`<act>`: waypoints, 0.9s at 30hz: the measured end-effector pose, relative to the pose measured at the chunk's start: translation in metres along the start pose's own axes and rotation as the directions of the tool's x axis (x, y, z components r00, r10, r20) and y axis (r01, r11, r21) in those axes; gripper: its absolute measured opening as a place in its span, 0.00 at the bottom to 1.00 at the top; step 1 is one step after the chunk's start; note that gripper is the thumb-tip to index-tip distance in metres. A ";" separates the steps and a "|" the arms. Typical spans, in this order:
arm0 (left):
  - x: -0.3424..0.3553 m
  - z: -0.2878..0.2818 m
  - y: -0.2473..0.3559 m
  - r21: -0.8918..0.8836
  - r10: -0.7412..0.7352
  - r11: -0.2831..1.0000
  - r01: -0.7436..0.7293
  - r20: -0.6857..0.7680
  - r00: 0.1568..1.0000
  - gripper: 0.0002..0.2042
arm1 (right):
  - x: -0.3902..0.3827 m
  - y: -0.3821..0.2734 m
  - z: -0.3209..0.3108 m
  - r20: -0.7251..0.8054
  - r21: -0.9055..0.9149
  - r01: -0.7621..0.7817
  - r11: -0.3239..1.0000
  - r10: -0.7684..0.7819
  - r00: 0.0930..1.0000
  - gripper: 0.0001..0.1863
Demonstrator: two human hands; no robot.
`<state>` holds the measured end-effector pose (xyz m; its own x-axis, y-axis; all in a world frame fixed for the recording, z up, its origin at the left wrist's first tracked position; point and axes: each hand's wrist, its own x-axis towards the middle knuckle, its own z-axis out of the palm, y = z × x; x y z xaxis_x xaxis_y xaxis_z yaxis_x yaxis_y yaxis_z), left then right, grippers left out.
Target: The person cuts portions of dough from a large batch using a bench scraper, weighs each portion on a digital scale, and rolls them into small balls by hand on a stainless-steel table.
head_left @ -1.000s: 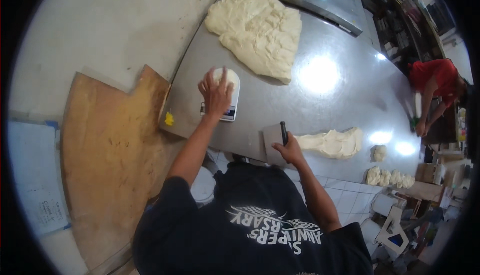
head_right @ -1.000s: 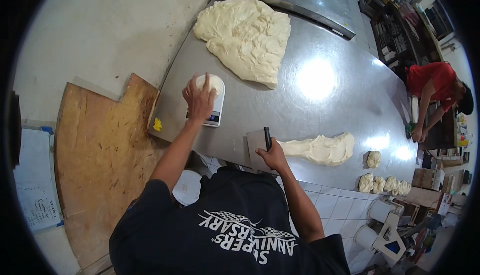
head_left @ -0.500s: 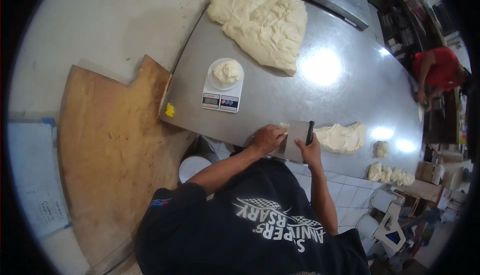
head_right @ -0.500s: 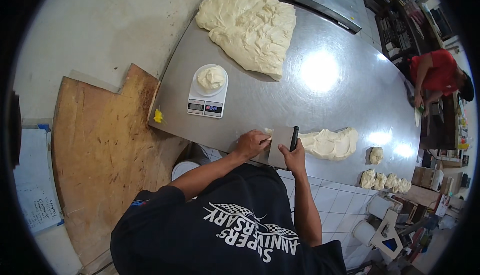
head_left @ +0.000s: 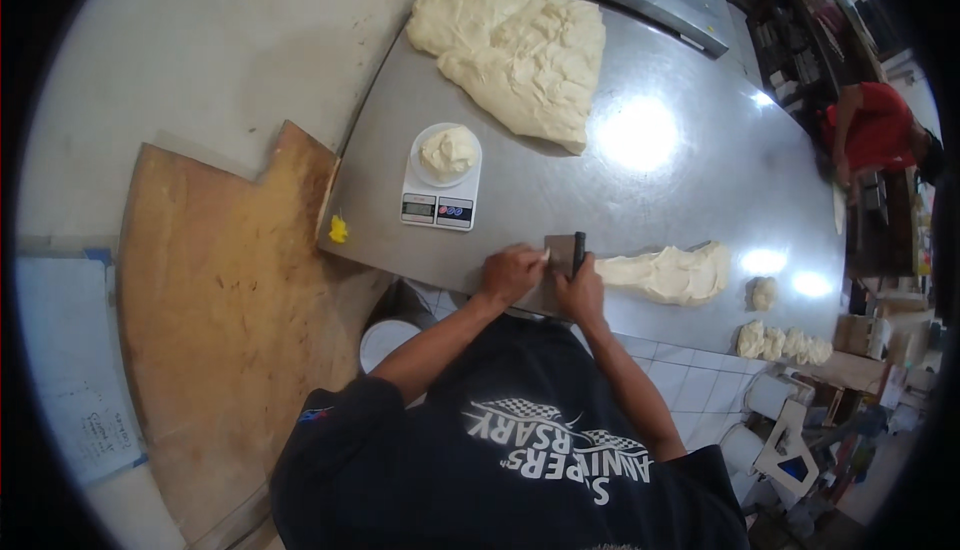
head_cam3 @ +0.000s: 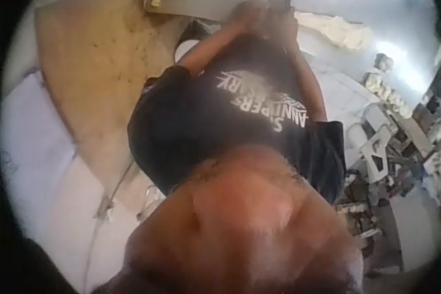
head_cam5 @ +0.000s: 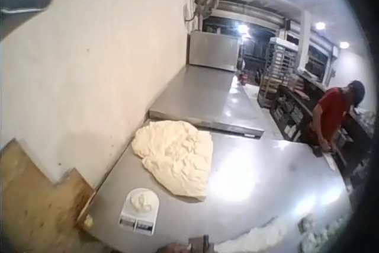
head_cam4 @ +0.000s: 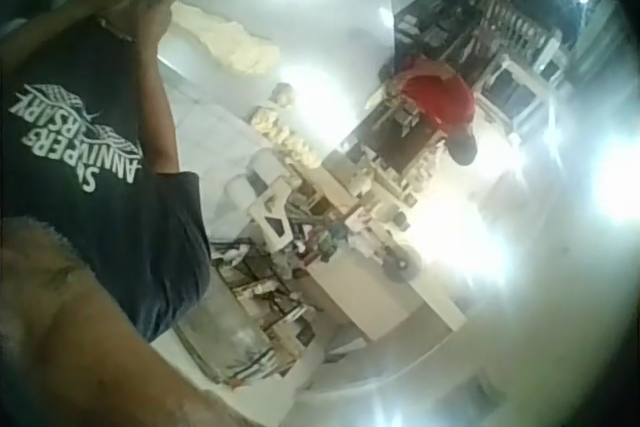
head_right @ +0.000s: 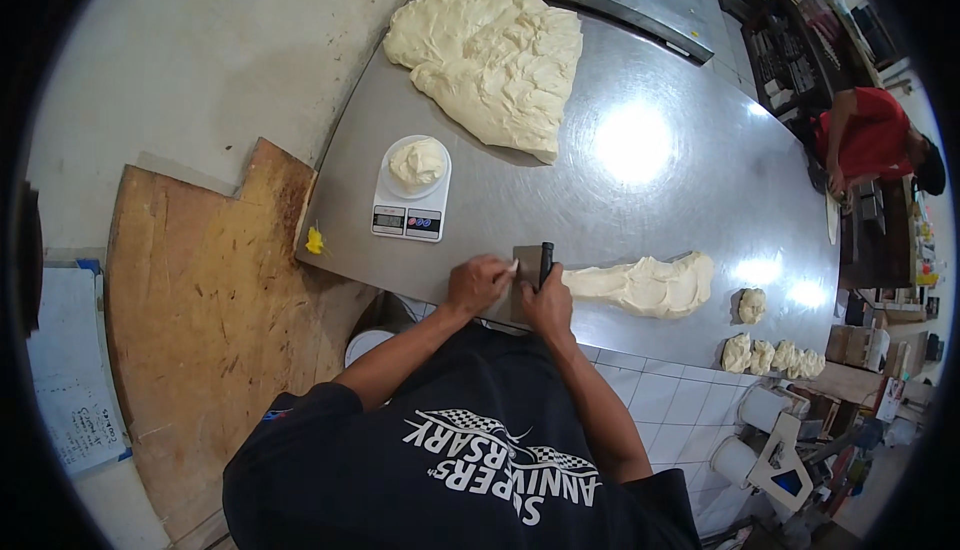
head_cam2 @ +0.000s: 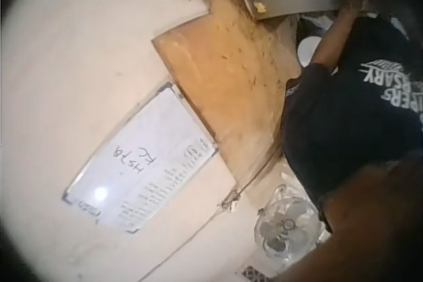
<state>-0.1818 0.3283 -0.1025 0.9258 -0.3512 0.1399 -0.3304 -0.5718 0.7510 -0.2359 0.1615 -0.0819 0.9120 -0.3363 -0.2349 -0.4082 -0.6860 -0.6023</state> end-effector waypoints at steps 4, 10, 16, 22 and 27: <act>0.052 -0.067 -0.015 0.095 -0.073 0.990 0.103 -0.275 0.959 0.10 | 0.005 -0.007 0.002 0.040 0.052 -0.013 0.999 0.011 0.999 0.29; 0.112 -0.137 -0.070 0.543 0.060 0.820 0.181 -0.397 0.916 0.26 | 0.009 0.004 -0.010 0.081 0.169 0.025 0.985 -0.039 0.996 0.27; 0.066 -0.074 -0.029 0.169 0.135 0.980 -0.103 -0.192 0.972 0.23 | -0.002 -0.002 -0.035 0.213 0.668 -0.240 0.705 0.127 0.969 0.26; 0.012 0.030 0.013 -0.111 0.201 0.976 -0.188 0.131 0.971 0.11 | -0.011 0.007 -0.057 0.132 0.698 -0.235 0.677 0.201 0.971 0.25; 0.020 0.021 0.014 -0.159 0.148 0.980 -0.123 0.160 0.976 0.09 | -0.018 0.016 -0.059 0.075 0.587 -0.183 0.789 0.172 0.982 0.23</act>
<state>-0.1718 0.2980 -0.1031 0.8250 -0.5464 0.1443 -0.4079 -0.3991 0.8212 -0.2617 0.1185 -0.0424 0.8286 -0.4001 -0.3916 -0.4644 -0.1006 -0.8799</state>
